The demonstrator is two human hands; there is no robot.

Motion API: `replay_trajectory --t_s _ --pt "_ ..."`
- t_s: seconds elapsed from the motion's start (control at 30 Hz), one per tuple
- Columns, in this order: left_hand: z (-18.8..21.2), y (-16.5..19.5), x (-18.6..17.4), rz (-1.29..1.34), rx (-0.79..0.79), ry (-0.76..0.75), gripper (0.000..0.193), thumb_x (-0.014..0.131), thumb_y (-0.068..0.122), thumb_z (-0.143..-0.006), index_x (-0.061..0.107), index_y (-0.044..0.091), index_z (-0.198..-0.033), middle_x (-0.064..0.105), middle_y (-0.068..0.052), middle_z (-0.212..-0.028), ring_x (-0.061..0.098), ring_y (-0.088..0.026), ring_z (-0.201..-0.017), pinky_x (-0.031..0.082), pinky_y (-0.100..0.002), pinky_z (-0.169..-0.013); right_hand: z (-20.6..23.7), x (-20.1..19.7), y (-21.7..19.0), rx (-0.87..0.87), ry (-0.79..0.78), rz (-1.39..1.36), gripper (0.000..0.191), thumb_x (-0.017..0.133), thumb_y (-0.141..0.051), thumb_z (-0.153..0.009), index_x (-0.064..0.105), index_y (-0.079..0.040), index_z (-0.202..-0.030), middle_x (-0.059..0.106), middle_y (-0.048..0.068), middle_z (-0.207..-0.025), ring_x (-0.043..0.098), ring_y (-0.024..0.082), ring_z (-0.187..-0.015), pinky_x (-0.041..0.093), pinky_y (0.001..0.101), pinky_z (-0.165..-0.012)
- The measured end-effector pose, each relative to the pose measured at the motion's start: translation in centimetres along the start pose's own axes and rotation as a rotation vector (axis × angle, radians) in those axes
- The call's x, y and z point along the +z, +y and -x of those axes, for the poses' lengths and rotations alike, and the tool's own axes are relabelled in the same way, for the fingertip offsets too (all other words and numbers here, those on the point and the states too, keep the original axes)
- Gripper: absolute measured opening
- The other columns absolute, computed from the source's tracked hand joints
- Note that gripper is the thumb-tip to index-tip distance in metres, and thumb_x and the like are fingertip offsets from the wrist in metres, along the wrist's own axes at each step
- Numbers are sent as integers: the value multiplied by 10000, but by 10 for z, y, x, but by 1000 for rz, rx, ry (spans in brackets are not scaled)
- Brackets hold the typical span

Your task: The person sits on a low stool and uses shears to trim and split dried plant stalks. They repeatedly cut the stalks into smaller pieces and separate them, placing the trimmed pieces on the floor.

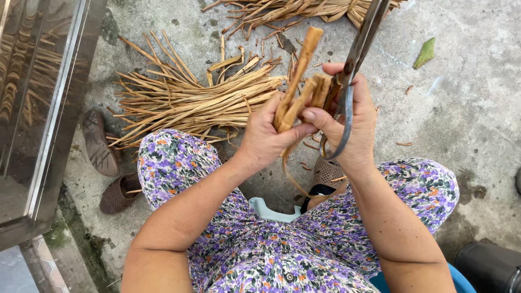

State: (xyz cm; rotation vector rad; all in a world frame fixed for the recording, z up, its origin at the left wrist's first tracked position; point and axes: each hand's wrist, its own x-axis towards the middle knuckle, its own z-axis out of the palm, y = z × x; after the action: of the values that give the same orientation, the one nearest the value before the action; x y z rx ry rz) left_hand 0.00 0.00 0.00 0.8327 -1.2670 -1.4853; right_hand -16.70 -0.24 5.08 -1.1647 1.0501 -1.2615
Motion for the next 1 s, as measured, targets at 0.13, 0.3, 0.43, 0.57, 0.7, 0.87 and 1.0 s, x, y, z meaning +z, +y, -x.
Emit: replay_trajectory --t_s 0.13,0.3,0.43,0.57,0.7,0.87,1.0 --pt "0 -2 -18 64 -76 -54 254 741 76 -1027 646 32 -1258 670 19 -1033 613 -43 -903 545 -219 -804 0 -5 -4 16 15 -173 680 811 -44 -794 473 -101 -1381 690 34 -1027 732 125 -1016 633 261 -916" --pt "3 -11 -15 99 -168 -85 257 689 108 -1022 636 41 -1264 700 12 -970 569 -16 -734 463 -184 -603 4 -20 11 -50 -6 -117 634 832 28 -954 481 -59 -1475 665 58 -1044 666 116 -942 551 221 -845" --pt "0 -8 -10 192 -150 -94 222 696 122 -1035 627 34 -1227 753 -27 -977 607 -31 -740 443 -189 -572 5 -19 9 -92 1 -28 615 810 44 -976 472 -73 -1476 673 64 -1049 666 108 -928 549 207 -825" --pt "0 -6 -9 117 -199 -86 191 658 168 -1050 665 44 -1195 769 -16 -947 605 -25 -691 442 -177 -549 4 -15 3 -2 4 -168 642 771 6 -876 445 -109 -1417 716 77 -1078 719 128 -878 611 261 -738" --pt "-1 -15 -4 116 -95 -96 215 707 161 -1030 669 41 -1204 721 1 -1009 637 -31 -839 534 -196 -710 7 -19 12 -135 -11 -2 601 825 22 -994 464 -67 -1466 685 86 -1045 681 119 -907 566 223 -818" --pt "2 -19 -5 214 -195 -25 201 732 172 -1025 683 42 -1170 695 -5 -936 574 -38 -734 471 -190 -614 12 -18 23 -134 -30 -12 587 837 -41 -1004 473 -60 -1464 665 75 -1047 671 106 -911 566 222 -816" --pt "0 -13 -19 382 -169 73 221 716 193 -993 645 66 -1160 741 -31 -962 574 -52 -670 477 -198 -583 11 -10 26 -185 -38 268 686 862 -217 -943 471 -69 -1487 624 53 -1131 597 92 -949 529 259 -878"
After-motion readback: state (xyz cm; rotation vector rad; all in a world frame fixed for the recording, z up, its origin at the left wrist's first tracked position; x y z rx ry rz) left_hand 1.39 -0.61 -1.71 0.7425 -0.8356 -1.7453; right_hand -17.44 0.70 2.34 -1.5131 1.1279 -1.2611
